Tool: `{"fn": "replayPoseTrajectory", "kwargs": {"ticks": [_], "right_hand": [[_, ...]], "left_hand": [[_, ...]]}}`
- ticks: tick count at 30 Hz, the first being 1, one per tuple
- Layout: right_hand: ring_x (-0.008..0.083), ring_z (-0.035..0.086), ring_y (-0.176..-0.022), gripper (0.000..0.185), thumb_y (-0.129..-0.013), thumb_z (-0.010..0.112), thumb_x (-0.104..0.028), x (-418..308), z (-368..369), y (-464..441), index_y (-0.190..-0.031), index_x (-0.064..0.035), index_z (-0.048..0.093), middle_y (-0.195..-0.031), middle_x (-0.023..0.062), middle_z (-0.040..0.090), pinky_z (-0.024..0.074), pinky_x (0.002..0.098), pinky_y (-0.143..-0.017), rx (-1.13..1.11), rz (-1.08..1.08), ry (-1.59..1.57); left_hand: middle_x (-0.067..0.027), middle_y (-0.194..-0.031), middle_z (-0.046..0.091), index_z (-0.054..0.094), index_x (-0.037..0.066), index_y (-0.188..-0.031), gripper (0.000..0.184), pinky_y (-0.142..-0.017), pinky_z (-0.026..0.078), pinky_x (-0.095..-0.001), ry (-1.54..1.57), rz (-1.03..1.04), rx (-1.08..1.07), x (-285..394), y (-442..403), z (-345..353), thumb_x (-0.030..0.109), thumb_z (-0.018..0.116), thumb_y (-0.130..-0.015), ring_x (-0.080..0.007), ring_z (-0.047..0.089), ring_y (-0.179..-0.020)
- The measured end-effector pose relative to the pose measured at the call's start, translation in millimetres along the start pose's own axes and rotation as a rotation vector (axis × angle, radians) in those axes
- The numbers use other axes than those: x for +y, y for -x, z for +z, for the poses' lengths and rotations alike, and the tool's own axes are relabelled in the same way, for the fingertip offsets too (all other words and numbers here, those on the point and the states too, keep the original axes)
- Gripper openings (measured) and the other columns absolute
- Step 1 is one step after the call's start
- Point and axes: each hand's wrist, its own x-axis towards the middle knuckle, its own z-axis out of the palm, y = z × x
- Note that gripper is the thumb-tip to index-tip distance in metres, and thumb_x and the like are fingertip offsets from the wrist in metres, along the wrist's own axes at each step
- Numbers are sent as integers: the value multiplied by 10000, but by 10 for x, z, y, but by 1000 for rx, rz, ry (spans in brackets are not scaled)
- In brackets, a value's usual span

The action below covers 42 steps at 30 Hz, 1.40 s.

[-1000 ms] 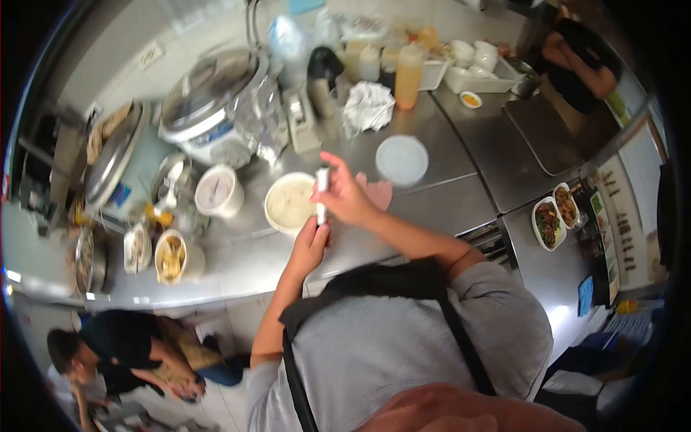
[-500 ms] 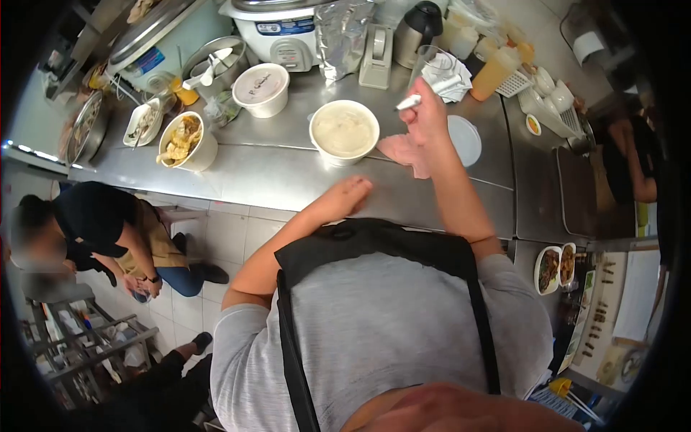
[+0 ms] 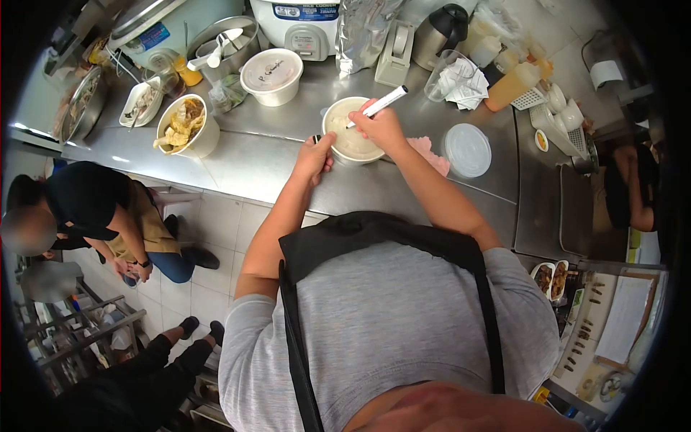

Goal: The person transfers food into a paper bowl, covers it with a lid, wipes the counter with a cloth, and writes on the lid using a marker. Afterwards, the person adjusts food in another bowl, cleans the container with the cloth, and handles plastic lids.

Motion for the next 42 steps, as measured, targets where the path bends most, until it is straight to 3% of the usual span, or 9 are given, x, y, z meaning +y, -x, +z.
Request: {"fn": "replayPoseTrajectory", "kwargs": {"ticks": [7,11,16,19,23,26,29,37,42], "right_hand": [[72,463,-418,219,-690,663,-184,-34,44,-17,-624,-25,527,-521,25,533,364,220,-384,58,59,-10],[88,488,-433,232,-683,663,-206,16,45,-27,-620,-27,530,-521,32,542,389,247,-411,27,3,127],[112,524,-474,222,-677,644,-220,122,6,-55,-629,-32,534,-525,45,553,415,272,-467,30,-77,302],[122,530,-482,218,-680,629,-223,-36,-12,-5,-633,-32,534,-532,52,556,416,274,-477,8,50,133],[131,526,-475,213,-684,624,-217,63,-15,-53,-634,-31,533,-539,61,556,418,276,-478,45,-15,193],[132,522,-472,214,-680,623,-218,90,-18,-62,-638,-28,534,-536,60,552,418,279,-479,31,-42,211],[135,523,-472,215,-674,624,-219,142,-28,-107,-641,-26,535,-531,59,549,419,281,-477,61,-56,236],[138,523,-470,248,-678,629,-240,-83,-148,-148,-650,-9,544,-538,63,555,419,275,-481,49,67,208],[132,524,-480,251,-683,630,-243,-21,-112,-126,-645,-11,542,-541,59,555,418,277,-480,15,-10,228]], "left_hand": [[11,-487,413,436,69,-668,249,-318,283,-214,29,59,-21,18,-20,-15,255,570,-767,-79,377,-364],[10,-486,413,442,42,-726,246,-316,282,-213,26,48,-1,16,-23,-10,242,577,-768,-80,375,-359],[9,-499,400,423,72,-687,238,-350,295,-220,-38,49,0,49,-7,6,255,533,-792,-86,380,-388],[10,-501,400,422,72,-687,244,-350,295,-219,-45,54,-4,39,-18,-6,261,536,-791,-86,379,-389],[9,-506,399,418,73,-685,252,-353,297,-220,-45,56,-3,35,-28,-2,267,539,-791,-86,381,-395],[-4,-512,432,433,-4,-814,304,-341,308,-210,-11,52,-15,34,-34,-22,250,591,-758,-85,397,-385],[2,-524,404,407,69,-681,266,-359,304,-223,-74,54,5,54,-13,1,270,543,-787,-92,391,-407],[-2,-535,407,406,61,-701,267,-364,309,-225,-102,51,18,79,4,10,271,550,-780,-96,394,-410],[-3,-540,409,412,52,-721,260,-370,313,-227,-115,50,7,94,22,4,266,549,-779,-97,396,-415]]}}
